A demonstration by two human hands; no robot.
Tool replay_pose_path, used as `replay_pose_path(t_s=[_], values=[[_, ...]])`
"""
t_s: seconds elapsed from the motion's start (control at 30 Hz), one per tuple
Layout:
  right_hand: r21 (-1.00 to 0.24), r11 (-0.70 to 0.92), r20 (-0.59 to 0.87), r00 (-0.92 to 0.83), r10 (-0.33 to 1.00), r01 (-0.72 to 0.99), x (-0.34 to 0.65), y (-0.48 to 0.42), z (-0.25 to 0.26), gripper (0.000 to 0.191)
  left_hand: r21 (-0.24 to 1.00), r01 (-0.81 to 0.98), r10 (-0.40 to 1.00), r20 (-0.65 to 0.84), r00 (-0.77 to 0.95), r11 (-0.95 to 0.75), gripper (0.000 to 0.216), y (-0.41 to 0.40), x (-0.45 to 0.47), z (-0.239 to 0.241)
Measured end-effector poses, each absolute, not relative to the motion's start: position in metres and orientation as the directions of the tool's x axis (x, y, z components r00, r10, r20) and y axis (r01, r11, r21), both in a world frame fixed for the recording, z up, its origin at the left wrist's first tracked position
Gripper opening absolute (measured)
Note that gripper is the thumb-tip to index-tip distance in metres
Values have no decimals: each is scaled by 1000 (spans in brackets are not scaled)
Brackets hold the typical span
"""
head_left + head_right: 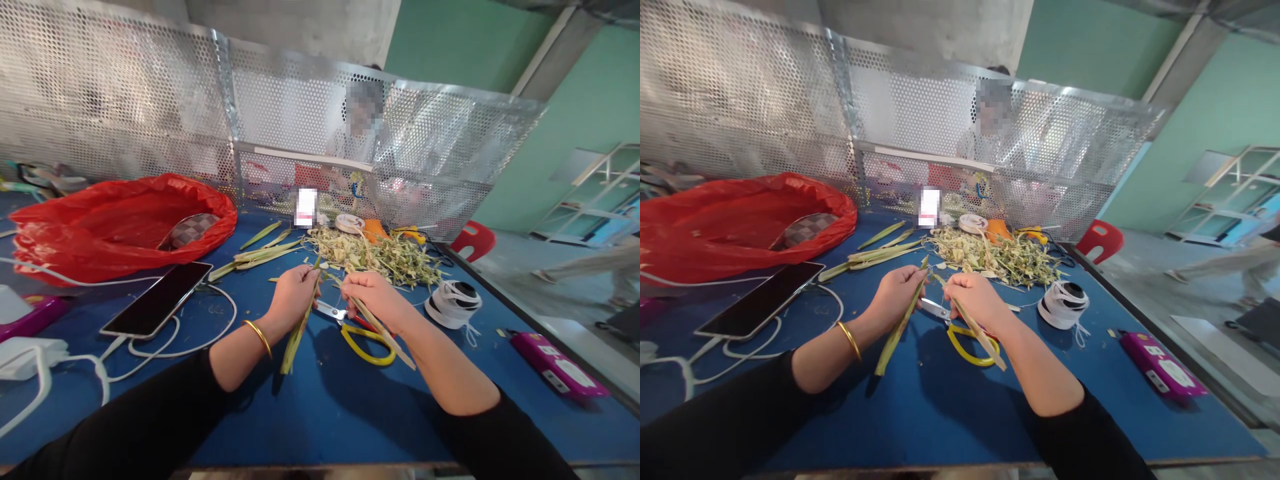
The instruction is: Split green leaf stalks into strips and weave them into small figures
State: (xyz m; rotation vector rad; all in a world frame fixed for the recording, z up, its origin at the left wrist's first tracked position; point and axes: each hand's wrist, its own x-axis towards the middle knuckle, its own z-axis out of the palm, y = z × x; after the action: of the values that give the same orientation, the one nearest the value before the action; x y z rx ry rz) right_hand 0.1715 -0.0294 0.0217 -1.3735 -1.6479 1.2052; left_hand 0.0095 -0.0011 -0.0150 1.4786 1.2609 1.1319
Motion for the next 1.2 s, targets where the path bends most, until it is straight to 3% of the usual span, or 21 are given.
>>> replay_pose_path(t_s=[0.23,0.3,0.37,0.5,0.63,0.77,0.87,0.93,1.03,1.13,1.2], values=[[-994,-8,-33,-221,975,112,181,-27,26,19,986,-118,991,-122,-60,115,23,6,4,-5],[-996,-1,-17,-176,984,94,181,-27,25,20,977,-167,991,-124,52,131,27,0,5,1],[-995,0,-15,-147,989,97,179,-26,24,21,958,-222,955,-117,274,181,36,-9,9,6],[-993,-10,-27,-147,989,114,174,-28,22,20,977,-94,892,-132,433,190,33,-24,16,6],[-980,32,3,-146,989,198,174,-28,20,18,973,-100,913,-157,378,208,26,-20,17,1],[-930,164,151,-63,986,328,186,-20,23,22,926,-264,959,-233,163,270,20,-7,13,0],[-747,231,343,64,937,623,203,-13,28,21,896,-349,958,-285,20,274,21,-1,8,1],[-474,217,447,21,894,854,214,-7,28,19,892,-354,950,-311,-27,282,25,1,6,0],[-127,184,300,-139,944,975,224,1,21,19,891,-336,942,-333,-30,304,31,2,5,-3],[-39,190,92,-185,978,981,222,5,12,16,886,-330,942,-332,44,327,25,2,6,-5],[-39,178,135,-171,976,983,215,3,9,16,877,-338,940,-322,115,342,19,0,7,-3]])
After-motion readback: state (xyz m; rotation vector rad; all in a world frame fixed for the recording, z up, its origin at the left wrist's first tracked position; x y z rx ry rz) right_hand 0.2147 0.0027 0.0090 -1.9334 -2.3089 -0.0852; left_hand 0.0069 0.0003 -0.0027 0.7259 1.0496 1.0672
